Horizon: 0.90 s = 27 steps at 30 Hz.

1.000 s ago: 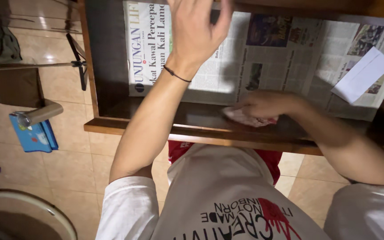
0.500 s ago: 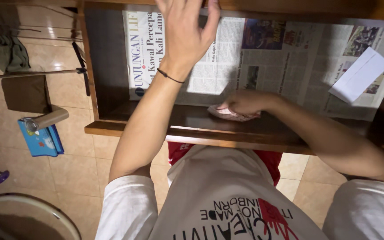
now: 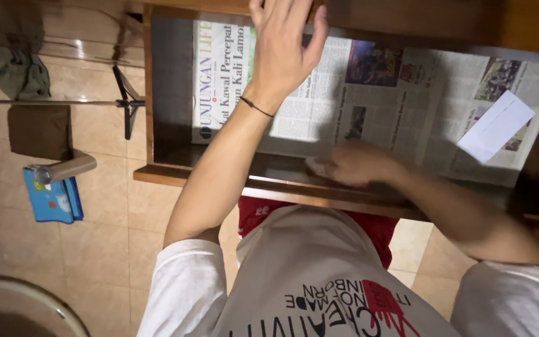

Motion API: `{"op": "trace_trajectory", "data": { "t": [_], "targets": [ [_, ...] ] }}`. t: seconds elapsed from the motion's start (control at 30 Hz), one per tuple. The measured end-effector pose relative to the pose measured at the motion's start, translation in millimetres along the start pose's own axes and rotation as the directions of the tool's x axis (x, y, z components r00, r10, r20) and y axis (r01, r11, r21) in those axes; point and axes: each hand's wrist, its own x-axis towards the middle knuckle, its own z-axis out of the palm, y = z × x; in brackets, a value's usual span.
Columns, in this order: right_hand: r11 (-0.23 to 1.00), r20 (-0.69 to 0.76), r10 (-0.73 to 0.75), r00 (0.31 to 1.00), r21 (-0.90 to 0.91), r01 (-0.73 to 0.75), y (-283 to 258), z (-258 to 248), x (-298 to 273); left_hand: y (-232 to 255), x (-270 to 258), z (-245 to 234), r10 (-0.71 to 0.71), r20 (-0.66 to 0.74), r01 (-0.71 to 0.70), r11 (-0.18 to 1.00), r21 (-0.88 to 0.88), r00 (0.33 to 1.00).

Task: The person wipes the interior surfaces of a wooden drawer using a red and white checkered cloth. They clean the bottom, sides, and front edge of the drawer, which is lined with a newspaper.

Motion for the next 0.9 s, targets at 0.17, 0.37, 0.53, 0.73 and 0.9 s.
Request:
{"op": "trace_trajectory", "data": {
  "t": [0.17,0.37,0.53,0.73,0.9],
  "targets": [
    [0.958,-0.017,-0.228,0.974,0.177,0.227,10.2,-5.0,-20.2,9.5,5.4,-8.5,0.013,-0.004,-0.014,0.999,-0.039,1.000],
    [0.874,-0.069,-0.461,0.885,0.134,0.466,14.6,-6.6,-24.6,9.8,5.4,-9.0,0.024,-0.007,-0.025,0.999,-0.036,1.000],
    [0.819,-0.020,-0.512,0.859,0.289,0.496,23.5,-9.6,-24.9,9.7,5.3,-7.4,0.053,-0.030,-0.054,0.998,-0.027,0.998],
    [0.860,-0.028,-0.481,0.876,0.178,0.478,15.5,-5.0,-28.3,10.6,5.6,-8.5,0.058,-0.030,-0.058,0.998,-0.002,0.998],
    [0.688,-0.364,-0.641,0.676,0.117,0.716,21.4,-11.4,-25.7,9.2,3.9,-7.0,0.061,-0.047,-0.062,0.998,-0.027,0.997]
  ]
}}
